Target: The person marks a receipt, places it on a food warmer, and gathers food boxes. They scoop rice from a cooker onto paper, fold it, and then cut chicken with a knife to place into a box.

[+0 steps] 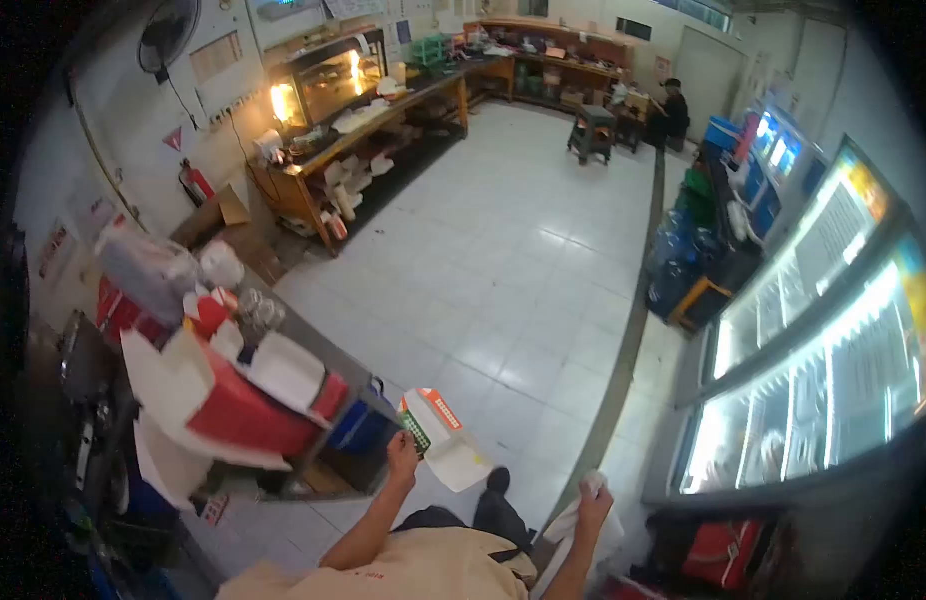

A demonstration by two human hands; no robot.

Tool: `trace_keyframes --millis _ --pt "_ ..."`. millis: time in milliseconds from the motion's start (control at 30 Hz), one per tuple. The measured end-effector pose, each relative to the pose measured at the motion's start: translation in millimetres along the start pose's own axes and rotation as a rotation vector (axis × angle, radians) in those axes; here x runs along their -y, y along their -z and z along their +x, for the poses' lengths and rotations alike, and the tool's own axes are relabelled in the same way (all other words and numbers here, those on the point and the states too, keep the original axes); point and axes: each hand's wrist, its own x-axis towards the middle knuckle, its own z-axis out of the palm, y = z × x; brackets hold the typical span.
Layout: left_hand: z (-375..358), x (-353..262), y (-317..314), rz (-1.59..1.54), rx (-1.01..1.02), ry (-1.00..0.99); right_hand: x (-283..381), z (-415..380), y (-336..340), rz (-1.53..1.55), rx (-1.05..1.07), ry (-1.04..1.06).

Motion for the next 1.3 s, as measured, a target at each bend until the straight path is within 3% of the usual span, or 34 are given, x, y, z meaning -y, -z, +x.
trace_keyframes --millis 100,133,233,300,333,433,500,567,633,733,767,833,933,1000,1033,1067,1100,1133,1167,1200,1267,1300 --pt "63.7 -52.5 -33.8 0.206 -0.094 -0.138 102.7 118.7 -89.7 0.042 0.164 0.045" --pt "87.4 -64.6 -48.4 0.14 -0.157 -0.2 132.9 158.1 -123.9 0.048 0.227 0.108" --pt "188.7 -90.8 -65.4 0.039 -0.334 -0.031 228.2 247.6 -234.3 -0.013 0.407 0.139" --pt "267.9 -81.0 -74.2 -0.022 -0.311 -0.111 257.7 314.1 -299.3 -0.082 0.48 0.151" --pt "289.5 -113.2 -101.0 -0.062 -0.391 -0.054 254.1 354.9 -333.0 -0.06 0.496 0.177" --pt "411.9 -120.2 -131.5 0.042 -0.432 -0.117 246.1 443.1 -415.3 -0.149 0.459 0.177" --pt "486.2 -157.1 -163.5 -0.031 -0.397 -0.105 237.2 485.9 -452.6 -0.326 0.4 0.093" --pt "573.5 -180.9 -206.3 0.007 -0.383 -0.1 182.3 544.0 -477.2 -0.39 0.275 0.057" --pt "632.8 -240.7 -261.6 0.005 -0.31 -0.087 243.5 542.3 -491.5 -0.38 0.27 -0.189" --pt "746.1 -297.8 -336.0 -0.036 -0.199 -0.121 155.5 615.0 -533.6 -0.315 0.008 -0.07" --pt "784.4 -313.7 -358.7 -0.07 -0.187 -0.117 164.9 630.8 -552.1 -0.306 -0.019 -0.117" --pt "854.0 -340.8 -403.0 -0.153 -0.18 -0.1 270.2 649.7 -597.8 -0.163 0.091 -0.303" --pt "969.2 -343.4 -435.4 -0.11 -0.155 -0.103 292.3 740.6 -700.3 -0.173 -0.025 -0.235" --pt "1007.6 -384.1 -467.7 -0.144 -0.18 -0.012 247.8 837.7 -794.4 -0.217 -0.253 0.0" --pt "1029.4 -404.7 -475.9 -0.146 -0.198 0.034 332.3 860.3 -822.0 -0.297 0.099 -0.122" --pt "1068.2 -413.8 -476.9 -0.147 -0.209 0.013 373.4 892.1 -870.2 -0.283 0.196 -0.134" --pt "1109.3 -416.7 -472.0 -0.157 -0.237 -0.006 387.6 926.8 -927.1 -0.138 0.157 -0.016" --pt "1138.5 -416.2 -463.9 -0.183 -0.291 -0.015 462.5 939.5 -968.7 -0.116 0.272 -0.022" --pt "1160.2 -427.0 -459.6 -0.206 -0.321 -0.047 522.4 957.2 -1011.2 -0.209 0.357 -0.034" --pt "1184.9 -447.0 -458.2 -0.238 -0.375 -0.083 543.8 987.7 -1063.3 -0.238 0.397 0.117" --pt "1246.5 -469.4 -430.3 -0.204 -0.495 -0.2 635.6 1001.6 -1170.6 -0.294 0.502 0.211" --pt "1268.8 -489.3 -429.9 -0.195 -0.572 -0.179 663.7 1014.8 -1214.0 -0.193 0.629 0.215"
